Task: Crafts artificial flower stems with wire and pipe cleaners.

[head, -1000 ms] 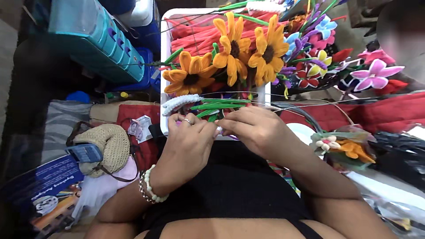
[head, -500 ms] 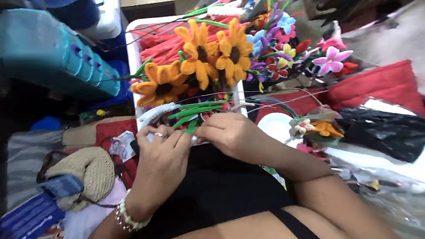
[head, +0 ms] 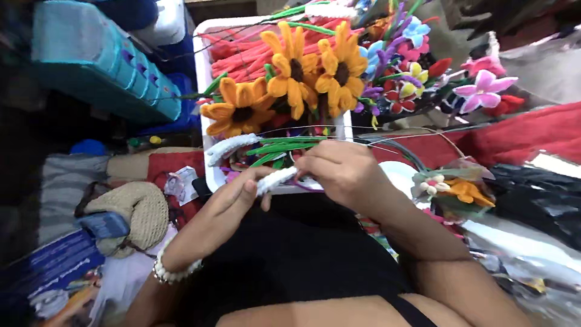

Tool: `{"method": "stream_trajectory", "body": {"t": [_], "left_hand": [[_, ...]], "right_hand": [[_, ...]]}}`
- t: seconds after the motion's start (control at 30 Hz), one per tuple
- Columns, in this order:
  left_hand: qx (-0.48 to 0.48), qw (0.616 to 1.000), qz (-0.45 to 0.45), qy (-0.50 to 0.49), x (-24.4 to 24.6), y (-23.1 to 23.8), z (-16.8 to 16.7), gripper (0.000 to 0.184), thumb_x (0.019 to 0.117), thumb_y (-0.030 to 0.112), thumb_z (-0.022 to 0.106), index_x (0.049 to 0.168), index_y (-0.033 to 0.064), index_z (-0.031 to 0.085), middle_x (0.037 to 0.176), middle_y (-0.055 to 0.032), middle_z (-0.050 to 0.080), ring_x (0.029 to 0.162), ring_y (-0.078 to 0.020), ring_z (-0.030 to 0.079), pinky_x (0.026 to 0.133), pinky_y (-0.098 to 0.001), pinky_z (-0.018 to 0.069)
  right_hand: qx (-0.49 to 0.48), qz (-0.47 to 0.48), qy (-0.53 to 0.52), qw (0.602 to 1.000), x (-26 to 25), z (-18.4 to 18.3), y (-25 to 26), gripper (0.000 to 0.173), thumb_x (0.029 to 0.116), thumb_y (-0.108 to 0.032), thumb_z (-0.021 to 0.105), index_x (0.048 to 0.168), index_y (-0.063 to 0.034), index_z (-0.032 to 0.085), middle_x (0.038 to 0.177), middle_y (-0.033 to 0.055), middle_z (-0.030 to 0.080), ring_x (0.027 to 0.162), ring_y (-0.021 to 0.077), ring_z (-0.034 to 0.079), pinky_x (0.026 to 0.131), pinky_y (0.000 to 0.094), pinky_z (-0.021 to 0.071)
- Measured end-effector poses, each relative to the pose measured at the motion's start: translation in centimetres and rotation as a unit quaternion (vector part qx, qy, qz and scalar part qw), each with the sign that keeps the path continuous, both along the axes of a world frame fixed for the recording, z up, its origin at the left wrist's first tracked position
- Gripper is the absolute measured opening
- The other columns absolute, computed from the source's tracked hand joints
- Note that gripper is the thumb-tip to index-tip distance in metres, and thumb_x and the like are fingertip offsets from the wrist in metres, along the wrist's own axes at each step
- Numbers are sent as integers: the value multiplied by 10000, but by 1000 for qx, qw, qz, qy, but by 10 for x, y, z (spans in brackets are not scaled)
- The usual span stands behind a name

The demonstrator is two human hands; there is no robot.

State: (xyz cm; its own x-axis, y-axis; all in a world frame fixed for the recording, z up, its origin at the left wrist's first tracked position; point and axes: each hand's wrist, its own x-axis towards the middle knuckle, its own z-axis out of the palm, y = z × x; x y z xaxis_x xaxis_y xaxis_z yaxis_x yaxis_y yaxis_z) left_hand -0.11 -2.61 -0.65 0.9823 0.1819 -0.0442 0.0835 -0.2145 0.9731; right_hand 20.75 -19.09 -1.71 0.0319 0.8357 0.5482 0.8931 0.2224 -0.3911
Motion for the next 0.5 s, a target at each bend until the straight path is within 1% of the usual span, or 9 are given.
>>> {"method": "stream_trajectory", "body": {"t": [0.07,0.1,0.13,0.17,0.23,0.3,0.37,0.4,0.5], "left_hand": [[47,998,36,20,-8,7,5,564,1109,491,277,1454,130,538,1244,14,677,1125,-86,644,983,-306,543],[87,995,53,24,-12,11,6,593,1105,504,264,1482,125,518,1325,2,648,1207,-104,616,1037,-338,516],[129,989,71,15,-14,13,5,588,1108,482,261,1480,103,517,1331,-12,639,1222,-119,603,1050,-354,505],[169,982,87,-1,-16,15,5,560,1116,438,278,1471,80,522,1320,-26,641,1219,-127,605,1052,-358,507],[238,964,110,-42,-18,15,5,472,1113,344,380,1425,43,568,1299,-38,664,1208,-116,622,1049,-334,520],[305,942,117,-77,-16,9,6,452,1083,334,498,1384,13,601,1285,-72,677,1198,-124,633,1033,-317,527],[367,918,119,-89,-12,0,6,451,1058,329,559,1371,10,619,1300,-119,679,1191,-164,653,1012,-323,536],[390,908,118,-93,-10,-3,4,438,1059,316,562,1369,13,624,1275,-133,689,1157,-181,670,980,-329,548],[402,899,133,-114,-4,-10,-3,344,1063,234,558,1302,19,682,1040,-103,734,922,-156,700,829,-288,568]], "right_hand": [[2,-15,4,1000,4,3,-1,169,1000,-56,590,972,-50,757,910,86,739,880,195,710,778,327,578],[5,-22,4,1000,5,4,-1,173,1001,-56,590,971,-46,760,911,90,741,875,194,710,775,323,577],[5,-29,0,1000,6,5,-1,181,1004,-59,584,974,-46,762,916,91,745,878,193,714,778,321,579],[6,-34,-3,999,7,5,-1,186,1008,-64,579,971,-45,760,916,94,746,879,195,715,778,322,576],[9,-40,-6,999,6,5,0,190,1015,-75,580,962,-43,760,909,96,745,873,192,712,774,313,570],[9,-45,-8,999,4,5,2,192,1016,-87,583,953,-44,759,900,98,744,862,190,709,767,308,565],[10,-48,-9,999,3,6,4,191,1017,-93,586,944,-48,757,887,97,741,849,185,704,761,298,559],[10,-49,-11,999,2,6,4,189,1018,-99,590,943,-51,756,883,95,740,849,182,703,763,292,558],[13,-60,-20,998,0,8,5,185,1019,-116,601,940,-60,759,874,92,738,846,176,702,758,284,551]]}}
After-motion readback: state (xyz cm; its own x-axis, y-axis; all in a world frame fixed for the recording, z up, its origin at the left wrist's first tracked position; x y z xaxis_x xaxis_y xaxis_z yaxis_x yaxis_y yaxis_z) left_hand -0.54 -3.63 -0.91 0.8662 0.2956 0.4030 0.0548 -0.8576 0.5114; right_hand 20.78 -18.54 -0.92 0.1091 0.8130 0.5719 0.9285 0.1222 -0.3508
